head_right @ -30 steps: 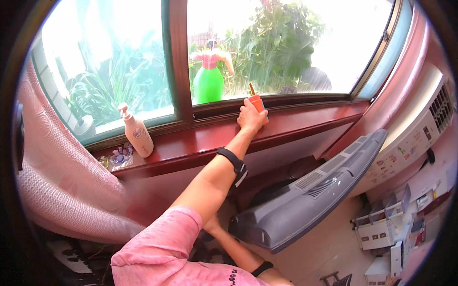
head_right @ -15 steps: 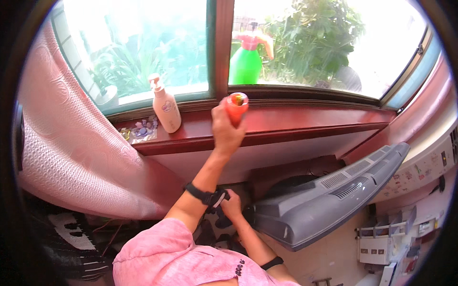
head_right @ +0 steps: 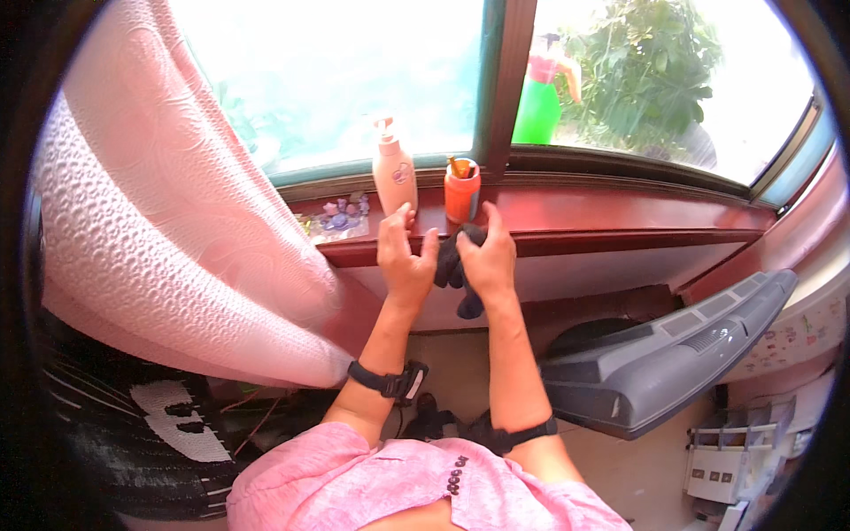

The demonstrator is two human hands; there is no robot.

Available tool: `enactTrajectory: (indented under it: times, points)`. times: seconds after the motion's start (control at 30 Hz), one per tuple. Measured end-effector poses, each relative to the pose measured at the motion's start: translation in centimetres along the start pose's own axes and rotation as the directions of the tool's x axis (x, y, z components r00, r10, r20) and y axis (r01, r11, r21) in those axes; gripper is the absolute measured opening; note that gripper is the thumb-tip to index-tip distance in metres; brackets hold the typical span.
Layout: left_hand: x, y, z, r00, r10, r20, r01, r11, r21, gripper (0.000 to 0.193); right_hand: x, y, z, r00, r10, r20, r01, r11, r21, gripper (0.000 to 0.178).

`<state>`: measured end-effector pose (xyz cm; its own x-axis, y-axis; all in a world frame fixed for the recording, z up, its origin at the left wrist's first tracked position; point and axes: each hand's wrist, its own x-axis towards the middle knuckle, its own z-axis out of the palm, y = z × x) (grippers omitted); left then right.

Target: The person wipes a white rolling cart with a dark cloth, then moves to a window sill to wipe the surface and a television set. They temporarily move items like a cup and a bottle to clean underneath them before returning them.

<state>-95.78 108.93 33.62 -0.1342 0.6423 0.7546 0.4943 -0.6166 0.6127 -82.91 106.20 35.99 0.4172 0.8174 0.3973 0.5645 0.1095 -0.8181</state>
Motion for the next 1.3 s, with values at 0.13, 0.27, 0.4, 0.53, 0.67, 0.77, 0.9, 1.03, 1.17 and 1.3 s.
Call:
enactTrajectory:
  times: [0.13,0.27,0.4,0.53,0.67,0.77,0.9,1.03,1.17,1.3]
  points:
    - [1.0,-3.0,-5.7,0.982,-0.125,-0.141,0.137,0.987,0.08,0.052,2.9,1.2,1.9,0.987,0.061,0.152,-0.051,0.997,-0.066,0.07]
    - [0.6,-4.9,-9.4,0.93,-0.205,-0.306,0.239,0.968,0.079,0.073,5.2,2.1,3.6,0.982,0.017,0.189,-0.014,1.0,-0.017,0.067]
    - [0.1,-5.3,-12.2,0.877,-0.216,-0.429,0.297,0.946,0.131,0.078,6.0,1.7,4.4,0.959,0.011,0.282,-0.012,1.0,0.002,0.06]
    - [1.0,-6.2,-14.4,0.809,-0.01,-0.588,0.271,0.893,0.358,0.067,6.0,0.5,4.8,0.95,0.017,0.313,-0.004,0.999,-0.041,0.052]
    - [2.0,-8.4,-15.7,0.846,-0.191,-0.499,0.297,0.944,0.143,0.042,5.9,-0.2,5.1,0.943,0.026,0.331,-0.014,0.999,-0.037,0.05]
    - [2.0,-10.4,-16.3,0.96,-0.102,-0.26,0.244,0.759,0.604,0.033,5.8,-0.3,5.2,0.945,0.003,0.327,0.022,0.997,-0.071,0.051]
    - [1.4,-12.4,-16.4,1.0,-0.025,-0.002,0.018,0.621,0.784,0.039,5.7,-0.2,5.3,0.956,-0.014,0.293,0.048,0.993,-0.11,0.05]
    - [1.0,-12.9,-16.1,1.0,0.007,0.007,-0.01,0.569,0.822,0.045,5.7,-0.3,5.5,0.953,0.029,0.302,-0.001,0.996,-0.092,0.051]
    - [1.1,-12.8,-15.5,0.998,-0.012,0.059,-0.043,0.538,0.842,0.05,5.7,-0.4,5.5,0.952,0.02,0.305,0.014,0.994,-0.109,0.051]
    - [1.5,-12.4,-15.3,0.998,-0.043,0.049,-0.021,0.499,0.866,0.05,5.7,-0.3,5.6,0.951,0.044,0.307,-0.015,0.995,-0.094,0.051]
